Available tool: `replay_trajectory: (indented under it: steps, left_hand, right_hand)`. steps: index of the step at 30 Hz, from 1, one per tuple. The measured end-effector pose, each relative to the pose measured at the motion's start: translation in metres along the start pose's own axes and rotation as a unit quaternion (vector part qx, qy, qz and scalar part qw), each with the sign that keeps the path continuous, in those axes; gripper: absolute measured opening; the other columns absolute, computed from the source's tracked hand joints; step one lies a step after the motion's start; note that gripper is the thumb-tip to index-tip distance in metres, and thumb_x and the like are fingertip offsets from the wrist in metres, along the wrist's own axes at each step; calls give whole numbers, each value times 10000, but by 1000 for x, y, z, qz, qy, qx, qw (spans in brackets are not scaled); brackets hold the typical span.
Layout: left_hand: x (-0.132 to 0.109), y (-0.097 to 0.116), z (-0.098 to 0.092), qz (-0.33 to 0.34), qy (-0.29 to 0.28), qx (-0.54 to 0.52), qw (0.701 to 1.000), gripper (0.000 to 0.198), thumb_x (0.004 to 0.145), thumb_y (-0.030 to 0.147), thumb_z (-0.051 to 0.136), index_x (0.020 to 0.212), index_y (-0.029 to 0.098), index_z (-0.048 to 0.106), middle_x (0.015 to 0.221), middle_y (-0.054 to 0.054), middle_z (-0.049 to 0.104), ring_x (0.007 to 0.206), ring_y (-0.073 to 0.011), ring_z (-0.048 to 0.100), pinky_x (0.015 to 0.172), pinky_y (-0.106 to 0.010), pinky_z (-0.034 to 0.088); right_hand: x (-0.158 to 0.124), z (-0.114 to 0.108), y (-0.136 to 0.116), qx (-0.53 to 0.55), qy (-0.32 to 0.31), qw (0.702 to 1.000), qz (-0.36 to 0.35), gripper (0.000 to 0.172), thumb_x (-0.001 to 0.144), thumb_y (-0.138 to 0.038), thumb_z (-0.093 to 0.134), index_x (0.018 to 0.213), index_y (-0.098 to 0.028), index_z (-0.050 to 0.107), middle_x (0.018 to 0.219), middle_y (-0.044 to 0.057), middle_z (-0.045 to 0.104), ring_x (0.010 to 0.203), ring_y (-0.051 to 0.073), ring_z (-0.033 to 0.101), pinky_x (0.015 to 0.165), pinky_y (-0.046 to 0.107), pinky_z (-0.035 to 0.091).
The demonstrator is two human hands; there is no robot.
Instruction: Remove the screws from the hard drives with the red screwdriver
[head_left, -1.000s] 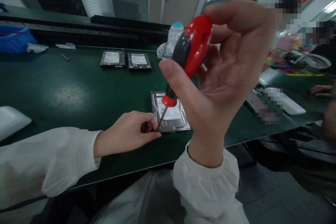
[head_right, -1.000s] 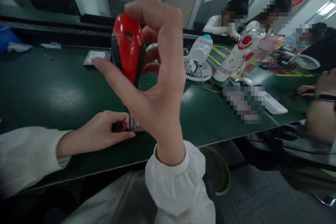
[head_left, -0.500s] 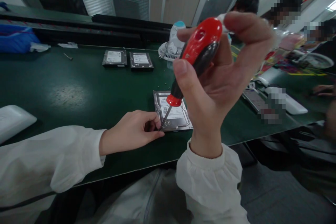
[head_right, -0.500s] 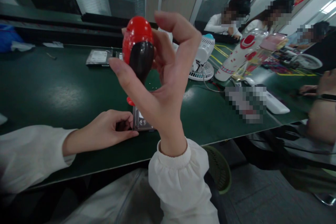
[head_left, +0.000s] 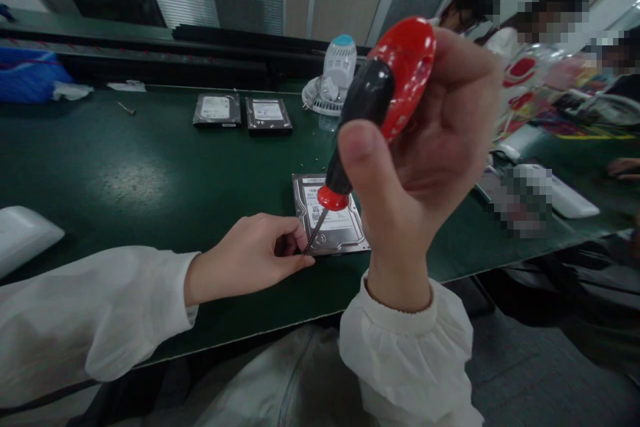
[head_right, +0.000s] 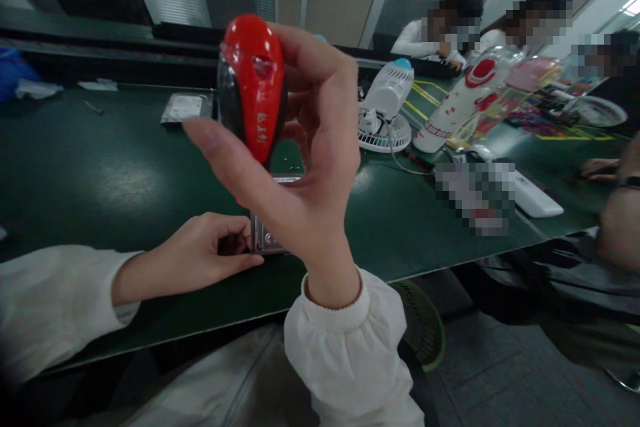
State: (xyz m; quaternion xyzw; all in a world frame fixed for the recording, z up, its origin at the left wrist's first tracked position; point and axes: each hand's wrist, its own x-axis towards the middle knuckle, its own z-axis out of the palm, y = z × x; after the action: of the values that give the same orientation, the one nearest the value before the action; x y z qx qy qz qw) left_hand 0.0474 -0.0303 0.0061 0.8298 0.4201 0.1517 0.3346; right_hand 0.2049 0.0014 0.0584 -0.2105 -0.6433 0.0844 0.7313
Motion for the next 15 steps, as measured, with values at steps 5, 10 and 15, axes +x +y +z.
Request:
replay_trajectory:
  steps: [5,10,15]
  left_hand:
    - [1,0,0,4,6,0,1000,220,852,412,686,770,217,626,664,57,624,585,-111,555,542,-239,364]
    - [1,0,0,1,6,-6,1000,239,844,417,699,754,215,609,661,61,618,583,-110,555,540,-240,372]
    - [0,1,0,0,3,-1,1000,250,847,425,695,747,215,603,657,63,617,587,-112,558,543,-242,370]
  right_hand:
    - [-2,-2,2,11,0,1000,-30,545,772,-375,705,1252,-279,464,1276,39,515,1096,164,614,784,263,568]
    - [1,-4,1,99,-33,995,-8,397,845,-311,554,1233,-266,485,1211,42,530,1023,171,665,683,299,559]
    - [5,0,1,78,22,994,-70,473,702,-233,771,1140,-256,593,1148,20,550,911,104,605,717,234,548]
